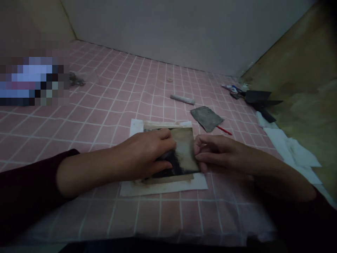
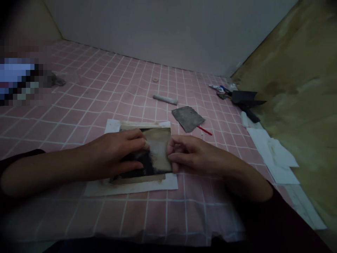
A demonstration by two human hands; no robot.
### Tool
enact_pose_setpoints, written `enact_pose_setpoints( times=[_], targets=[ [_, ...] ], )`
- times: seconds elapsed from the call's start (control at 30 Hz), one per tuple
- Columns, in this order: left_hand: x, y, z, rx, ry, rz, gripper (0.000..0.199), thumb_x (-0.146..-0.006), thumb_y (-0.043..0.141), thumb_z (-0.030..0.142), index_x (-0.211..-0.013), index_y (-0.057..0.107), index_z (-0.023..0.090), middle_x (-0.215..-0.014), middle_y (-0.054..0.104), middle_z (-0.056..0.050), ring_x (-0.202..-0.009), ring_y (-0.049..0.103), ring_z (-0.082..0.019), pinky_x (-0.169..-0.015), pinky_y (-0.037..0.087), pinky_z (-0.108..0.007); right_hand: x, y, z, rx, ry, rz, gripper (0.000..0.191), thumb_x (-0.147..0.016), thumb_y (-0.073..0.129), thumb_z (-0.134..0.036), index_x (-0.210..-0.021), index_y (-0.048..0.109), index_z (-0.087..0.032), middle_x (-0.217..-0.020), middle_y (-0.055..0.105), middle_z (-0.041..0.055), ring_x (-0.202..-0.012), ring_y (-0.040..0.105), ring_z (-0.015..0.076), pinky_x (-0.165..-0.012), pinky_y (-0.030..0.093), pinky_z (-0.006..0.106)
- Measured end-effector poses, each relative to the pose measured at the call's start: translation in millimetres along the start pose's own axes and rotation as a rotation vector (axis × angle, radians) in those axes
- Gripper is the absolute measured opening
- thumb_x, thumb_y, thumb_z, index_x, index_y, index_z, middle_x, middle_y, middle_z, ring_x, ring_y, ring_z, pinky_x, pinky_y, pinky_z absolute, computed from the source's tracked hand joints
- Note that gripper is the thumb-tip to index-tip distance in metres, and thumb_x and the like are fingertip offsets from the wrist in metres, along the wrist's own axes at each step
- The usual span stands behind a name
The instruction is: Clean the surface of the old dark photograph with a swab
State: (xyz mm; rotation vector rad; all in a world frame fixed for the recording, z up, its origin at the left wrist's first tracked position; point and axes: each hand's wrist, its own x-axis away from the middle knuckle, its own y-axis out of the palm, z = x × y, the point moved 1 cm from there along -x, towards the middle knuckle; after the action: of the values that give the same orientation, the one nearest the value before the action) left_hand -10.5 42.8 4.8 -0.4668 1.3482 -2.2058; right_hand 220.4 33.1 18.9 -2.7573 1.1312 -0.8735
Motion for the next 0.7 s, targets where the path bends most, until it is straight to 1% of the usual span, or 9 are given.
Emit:
enact_pose_setpoints(
  times=[0.03,0.1,0.2,0.23,0.3,0.37,0.47,0.57,0.7],
  targets=[
    [0.2,-0.2,0.1,-0.001,-0.001,0.002,0.021,-0.086,0.062,0.029,-0.104,0.056,0.021,-0.106,0.052,-0.003,-0.086,0.055,-0.017,-0.069,0.043,-0.029,0.0,0.0,-0.1,0.011,0.003,0.022,0.011,-0.093,0.054,-0.027,-0.087,0.049,-0.019,-0.065,0.063,-0.0026,-0.049,0.044,0.0069,-0.044,0.031,0.019],
    [0.9,-0.4,0.1,-0.005,-0.004,0.007,0.02,-0.086,0.061,0.028,-0.103,0.055,0.02,-0.106,0.052,-0.003,-0.085,0.055,-0.017,-0.068,0.042,-0.028,-1.5,2.6,-1.8,0.063,-0.055,0.035,0.011,-0.093,0.054,-0.027,-0.087,0.05,-0.018,-0.069,0.065,-0.0008,-0.052,0.047,0.0078,-0.047,0.035,0.02],
    [1.6,0.2,-0.6,-0.005,-0.004,0.013,0.02,-0.085,0.062,0.026,-0.103,0.055,0.02,-0.105,0.052,-0.003,-0.085,0.055,-0.017,-0.068,0.043,-0.028,-2.8,6.1,-5.3,0.124,-0.15,-0.003,0.009,-0.094,0.051,-0.026,-0.089,0.052,-0.018,-0.078,0.067,0.0014,-0.061,0.053,0.0094,-0.055,0.041,0.021],
    [1.6,0.5,-0.9,-0.005,-0.001,0.017,0.021,-0.085,0.062,0.027,-0.104,0.055,0.02,-0.106,0.052,-0.003,-0.086,0.055,-0.017,-0.068,0.043,-0.028,-2.1,5.7,-6.0,0.138,-0.149,-0.022,0.01,-0.094,0.051,-0.025,-0.089,0.052,-0.018,-0.078,0.067,0.0011,-0.061,0.052,0.0092,-0.055,0.041,0.021],
    [1.2,0.8,-1.2,-0.002,0.01,0.023,0.021,-0.085,0.062,0.028,-0.104,0.055,0.02,-0.106,0.052,-0.003,-0.086,0.055,-0.017,-0.068,0.043,-0.028,0.2,3.0,-6.2,0.147,-0.1,-0.034,0.013,-0.095,0.05,-0.026,-0.085,0.052,-0.018,-0.072,0.064,-0.0008,-0.055,0.047,0.0079,-0.05,0.037,0.021],
    [0.8,0.8,-1.3,0.001,0.01,0.019,0.021,-0.085,0.062,0.028,-0.104,0.056,0.02,-0.106,0.052,-0.003,-0.085,0.055,-0.017,-0.067,0.042,-0.028,1.5,1.4,-5.6,0.136,-0.048,-0.004,0.015,-0.095,0.051,-0.027,-0.083,0.051,-0.018,-0.067,0.061,-0.0022,-0.051,0.043,0.0072,-0.046,0.032,0.021],
    [0.5,0.3,-0.8,0.006,0.004,0.011,0.021,-0.085,0.062,0.027,-0.104,0.056,0.02,-0.105,0.052,-0.003,-0.085,0.055,-0.017,-0.068,0.043,-0.028,-1.3,5.4,-5.6,0.121,-0.079,0.042,0.012,-0.094,0.053,-0.027,-0.085,0.051,-0.019,-0.071,0.066,-0.0004,-0.056,0.049,0.0089,-0.05,0.036,0.021],
    [0.4,-0.2,-0.4,0.002,0.001,0.02,0.021,-0.085,0.062,0.026,-0.105,0.056,0.02,-0.106,0.052,-0.003,-0.087,0.055,-0.017,-0.07,0.043,-0.029,-3.8,8.8,-6.1,0.151,-0.145,0.013,0.01,-0.095,0.05,-0.026,-0.088,0.052,-0.019,-0.078,0.069,0.0007,-0.062,0.051,0.0101,-0.054,0.038,0.023],
    [0.4,0.2,-1.2,0.003,-0.003,0.006,0.021,-0.086,0.061,0.029,-0.105,0.056,0.021,-0.106,0.052,-0.003,-0.086,0.055,-0.017,-0.069,0.043,-0.028,-0.3,2.5,-3.4,0.161,-0.081,0.0,0.012,-0.096,0.048,-0.026,-0.085,0.049,-0.019,-0.066,0.063,-0.0024,-0.053,0.045,0.0083,-0.049,0.034,0.022]
  ],
)
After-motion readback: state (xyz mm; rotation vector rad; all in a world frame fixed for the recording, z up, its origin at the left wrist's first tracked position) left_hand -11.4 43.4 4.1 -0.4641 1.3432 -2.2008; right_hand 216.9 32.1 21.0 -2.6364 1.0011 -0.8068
